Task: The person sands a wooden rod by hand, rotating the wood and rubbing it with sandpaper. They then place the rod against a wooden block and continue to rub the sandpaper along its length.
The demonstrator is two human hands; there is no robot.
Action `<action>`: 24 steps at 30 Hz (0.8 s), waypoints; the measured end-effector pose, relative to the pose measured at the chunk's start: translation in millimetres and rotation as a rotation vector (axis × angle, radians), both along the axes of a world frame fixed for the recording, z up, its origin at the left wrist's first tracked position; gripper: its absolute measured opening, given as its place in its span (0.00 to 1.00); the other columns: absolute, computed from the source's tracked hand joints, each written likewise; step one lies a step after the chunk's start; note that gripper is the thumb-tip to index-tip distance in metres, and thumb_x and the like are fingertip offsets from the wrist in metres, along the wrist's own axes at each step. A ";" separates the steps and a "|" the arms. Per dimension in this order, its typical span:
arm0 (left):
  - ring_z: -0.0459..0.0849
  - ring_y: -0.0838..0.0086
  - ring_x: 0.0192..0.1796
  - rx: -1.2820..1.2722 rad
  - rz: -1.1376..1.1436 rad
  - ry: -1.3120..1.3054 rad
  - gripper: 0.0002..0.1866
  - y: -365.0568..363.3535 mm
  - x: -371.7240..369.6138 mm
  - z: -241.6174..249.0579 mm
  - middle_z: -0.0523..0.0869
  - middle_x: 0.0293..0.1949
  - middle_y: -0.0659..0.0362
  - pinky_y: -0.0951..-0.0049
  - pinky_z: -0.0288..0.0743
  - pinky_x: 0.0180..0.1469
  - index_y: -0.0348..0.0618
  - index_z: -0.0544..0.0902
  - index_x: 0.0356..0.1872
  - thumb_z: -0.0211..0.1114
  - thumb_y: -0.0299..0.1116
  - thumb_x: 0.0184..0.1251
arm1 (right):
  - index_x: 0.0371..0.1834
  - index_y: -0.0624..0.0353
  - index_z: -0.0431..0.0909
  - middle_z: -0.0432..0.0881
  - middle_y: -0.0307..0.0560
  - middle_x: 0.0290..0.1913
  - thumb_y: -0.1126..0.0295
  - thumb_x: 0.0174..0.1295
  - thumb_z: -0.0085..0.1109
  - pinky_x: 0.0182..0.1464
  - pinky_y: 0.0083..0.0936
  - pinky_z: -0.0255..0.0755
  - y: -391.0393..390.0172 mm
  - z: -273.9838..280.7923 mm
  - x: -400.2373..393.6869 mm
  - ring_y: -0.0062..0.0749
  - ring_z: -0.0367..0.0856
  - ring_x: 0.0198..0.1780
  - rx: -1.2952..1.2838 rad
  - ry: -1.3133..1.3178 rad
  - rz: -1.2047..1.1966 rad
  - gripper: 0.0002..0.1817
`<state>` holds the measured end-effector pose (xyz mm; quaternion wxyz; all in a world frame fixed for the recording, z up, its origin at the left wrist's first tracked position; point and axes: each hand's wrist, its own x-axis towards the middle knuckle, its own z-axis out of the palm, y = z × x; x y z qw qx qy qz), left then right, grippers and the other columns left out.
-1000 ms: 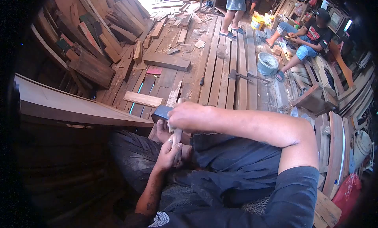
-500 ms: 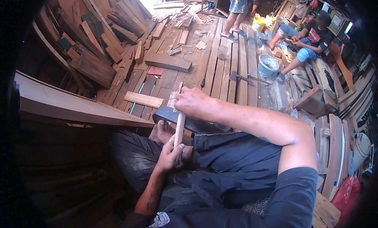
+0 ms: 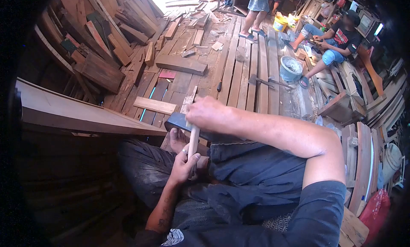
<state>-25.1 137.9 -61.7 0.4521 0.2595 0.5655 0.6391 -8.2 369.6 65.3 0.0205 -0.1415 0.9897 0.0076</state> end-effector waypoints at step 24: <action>0.80 0.83 0.47 0.027 0.005 0.007 0.27 -0.8 2.3 2.5 0.83 0.47 0.63 0.79 0.75 0.48 0.32 0.71 0.75 0.63 0.32 0.81 | 0.40 0.57 0.87 0.88 0.48 0.41 0.73 0.57 0.66 0.44 0.43 0.86 4.9 -13.8 1.4 0.50 0.89 0.47 0.057 0.106 -0.051 0.08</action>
